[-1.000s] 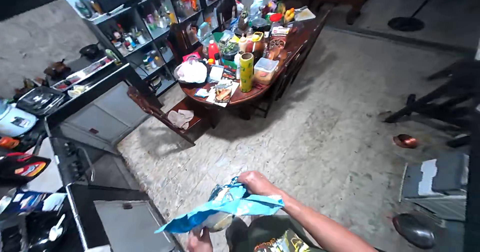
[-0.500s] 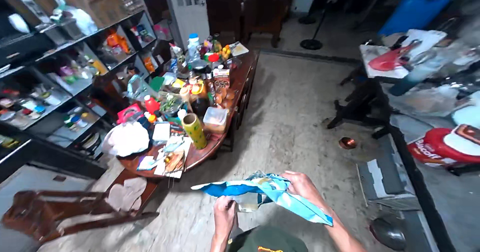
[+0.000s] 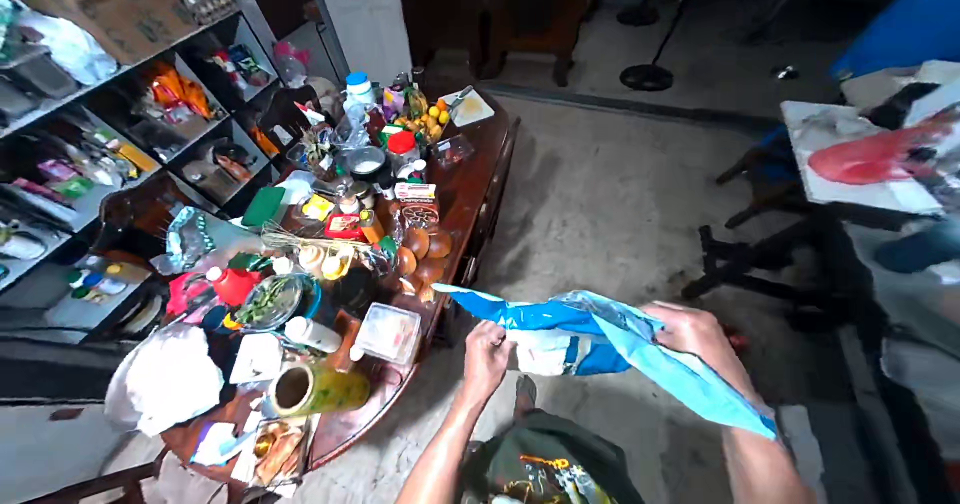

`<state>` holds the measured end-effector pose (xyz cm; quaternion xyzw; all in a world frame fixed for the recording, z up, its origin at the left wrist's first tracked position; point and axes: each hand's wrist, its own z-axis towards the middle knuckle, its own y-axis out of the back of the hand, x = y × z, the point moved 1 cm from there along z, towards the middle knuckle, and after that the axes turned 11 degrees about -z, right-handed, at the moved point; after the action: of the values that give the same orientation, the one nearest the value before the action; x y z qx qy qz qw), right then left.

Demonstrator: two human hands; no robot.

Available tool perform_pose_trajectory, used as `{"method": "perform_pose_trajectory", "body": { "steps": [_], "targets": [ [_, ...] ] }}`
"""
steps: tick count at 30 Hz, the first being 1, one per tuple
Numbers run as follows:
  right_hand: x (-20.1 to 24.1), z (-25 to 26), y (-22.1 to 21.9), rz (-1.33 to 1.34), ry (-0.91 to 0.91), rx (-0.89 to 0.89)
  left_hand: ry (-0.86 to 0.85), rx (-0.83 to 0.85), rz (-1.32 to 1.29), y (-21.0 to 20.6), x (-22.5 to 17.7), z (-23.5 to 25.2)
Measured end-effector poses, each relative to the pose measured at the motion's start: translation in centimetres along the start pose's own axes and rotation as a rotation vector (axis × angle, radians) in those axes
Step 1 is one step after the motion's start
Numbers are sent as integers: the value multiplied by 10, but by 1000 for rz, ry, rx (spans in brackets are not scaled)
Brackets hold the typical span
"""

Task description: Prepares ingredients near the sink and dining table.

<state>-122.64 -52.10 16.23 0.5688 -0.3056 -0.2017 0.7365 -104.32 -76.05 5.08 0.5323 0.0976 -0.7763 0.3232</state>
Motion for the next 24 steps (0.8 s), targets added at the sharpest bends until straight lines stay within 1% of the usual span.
{"method": "perform_pose_trajectory", "body": {
  "steps": [4, 7, 9, 11, 14, 17, 21, 24],
  "targets": [
    [-45, 148, 24, 28, 153, 9, -16, -148, 12, -30, 22, 118],
    [-66, 258, 27, 13, 282, 1, -4, -259, 101, -40, 48, 196],
    [-73, 331, 25, 21, 347, -12, -5, -336, 142, -42, 69, 249],
    [-74, 400, 21, 46, 356, 23, 1, -413, 155, -40, 91, 298],
    [-77, 504, -5, 49, 438, 32, 16, -526, 181, -30, 132, 366],
    [-69, 595, -40, 80, 534, 18, 42, -621, 225, -13, 175, 427],
    [-53, 690, -98, 135, 592, 84, 156, -682, 325, 4, 230, 480],
    [-39, 748, -148, 148, 630, 198, 277, -721, 392, 14, 267, 506]
  ]
}}
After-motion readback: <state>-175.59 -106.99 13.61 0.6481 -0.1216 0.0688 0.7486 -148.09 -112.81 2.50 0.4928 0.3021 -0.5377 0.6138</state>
